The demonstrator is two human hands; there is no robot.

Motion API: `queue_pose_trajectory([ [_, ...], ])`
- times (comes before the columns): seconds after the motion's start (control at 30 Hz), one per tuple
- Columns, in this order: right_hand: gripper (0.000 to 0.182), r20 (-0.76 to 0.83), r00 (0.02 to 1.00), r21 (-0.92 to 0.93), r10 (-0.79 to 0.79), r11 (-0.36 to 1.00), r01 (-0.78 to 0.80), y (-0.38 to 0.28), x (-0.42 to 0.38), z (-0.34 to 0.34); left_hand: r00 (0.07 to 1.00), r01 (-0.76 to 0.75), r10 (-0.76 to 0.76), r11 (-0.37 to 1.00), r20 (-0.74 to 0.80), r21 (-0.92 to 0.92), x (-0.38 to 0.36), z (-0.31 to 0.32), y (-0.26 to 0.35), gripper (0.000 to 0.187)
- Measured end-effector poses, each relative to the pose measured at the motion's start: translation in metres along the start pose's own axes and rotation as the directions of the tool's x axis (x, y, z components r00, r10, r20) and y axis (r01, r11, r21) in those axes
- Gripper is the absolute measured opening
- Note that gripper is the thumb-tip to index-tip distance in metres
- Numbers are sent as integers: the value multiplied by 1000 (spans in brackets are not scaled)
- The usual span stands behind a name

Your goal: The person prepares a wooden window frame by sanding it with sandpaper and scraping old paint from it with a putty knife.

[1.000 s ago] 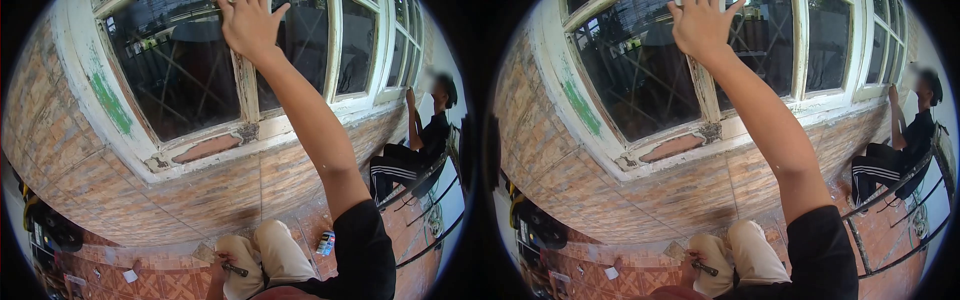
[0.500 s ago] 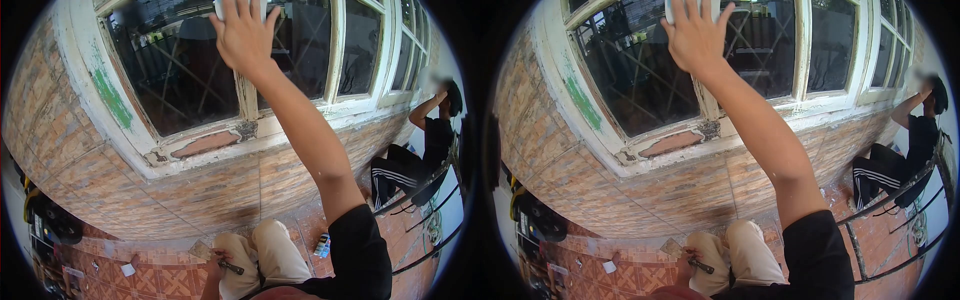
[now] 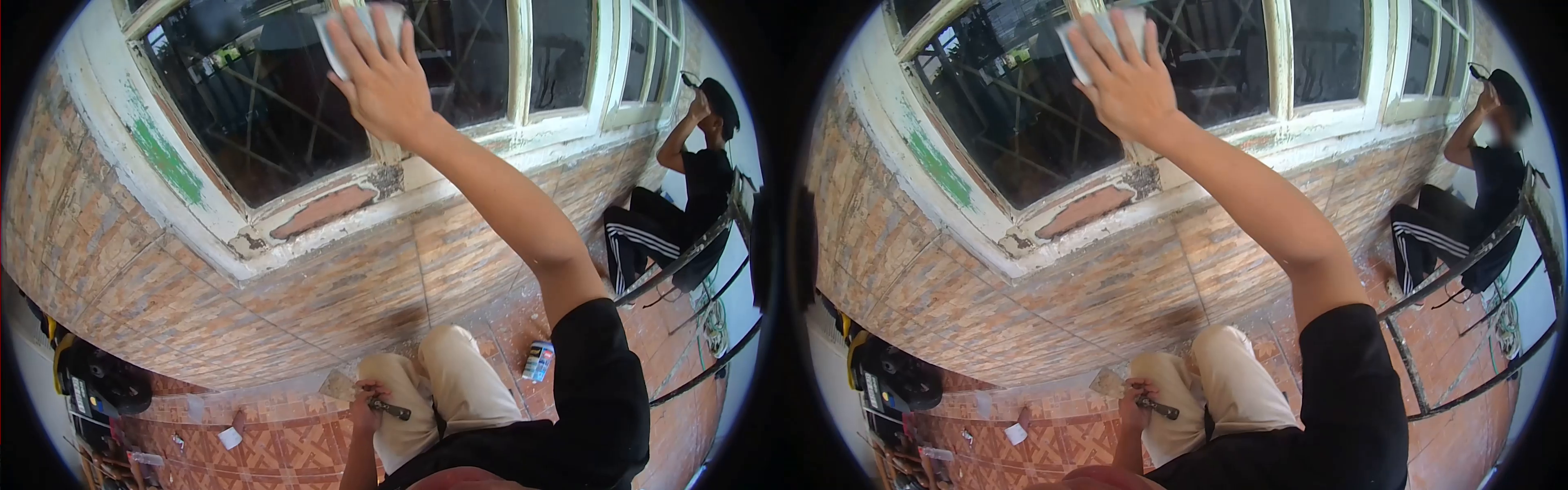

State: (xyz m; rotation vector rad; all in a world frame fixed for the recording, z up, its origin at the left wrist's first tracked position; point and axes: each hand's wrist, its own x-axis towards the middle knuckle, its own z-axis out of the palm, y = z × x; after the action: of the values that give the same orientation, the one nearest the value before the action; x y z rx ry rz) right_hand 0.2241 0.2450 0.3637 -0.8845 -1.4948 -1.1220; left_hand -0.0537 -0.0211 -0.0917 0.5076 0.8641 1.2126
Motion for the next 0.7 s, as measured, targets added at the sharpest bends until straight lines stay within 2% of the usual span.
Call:
queue_pose_trajectory([
  [0.03,60,-114,993,5,-5,1000,5,0,24,2,1000,-1,0,999,-19,-33,4,-6,-4,23],
  [0.07,66,-56,998,51,-9,999,12,3,58,7,1000,-10,10,999,-1,-32,8,-2,-4,23],
  [0.13,65,-120,992,-2,38,999,-39,6,96,12,999,21,-23,998,-43,-54,-1,6,3,22],
  [0.27,63,-156,987,-5,24,1000,-25,5,69,16,996,-25,16,995,-92,-100,-5,3,0,22],
  [0.37,62,-95,995,-18,31,999,-33,-11,-8,18,998,12,-20,988,-52,-153,-2,-2,-3,21],
  [0.43,63,94,994,41,48,998,-52,-22,-65,11,998,38,-42,993,-35,-108,0,-2,1,21],
  [0.5,63,115,992,72,44,996,-53,-23,-71,6,999,32,-33,998,-13,-51,1,2,4,21],
  [0.6,59,118,992,114,40,992,-53,-14,-35,5,999,49,-47,990,15,-132,4,-5,1,21],
  [0.67,58,-117,991,56,66,997,-60,-3,15,15,999,38,-42,993,-31,-113,4,2,0,20],
  [0.7,58,-122,990,58,70,996,-63,1,39,14,995,37,-45,996,-88,-84,2,3,1,20],
])
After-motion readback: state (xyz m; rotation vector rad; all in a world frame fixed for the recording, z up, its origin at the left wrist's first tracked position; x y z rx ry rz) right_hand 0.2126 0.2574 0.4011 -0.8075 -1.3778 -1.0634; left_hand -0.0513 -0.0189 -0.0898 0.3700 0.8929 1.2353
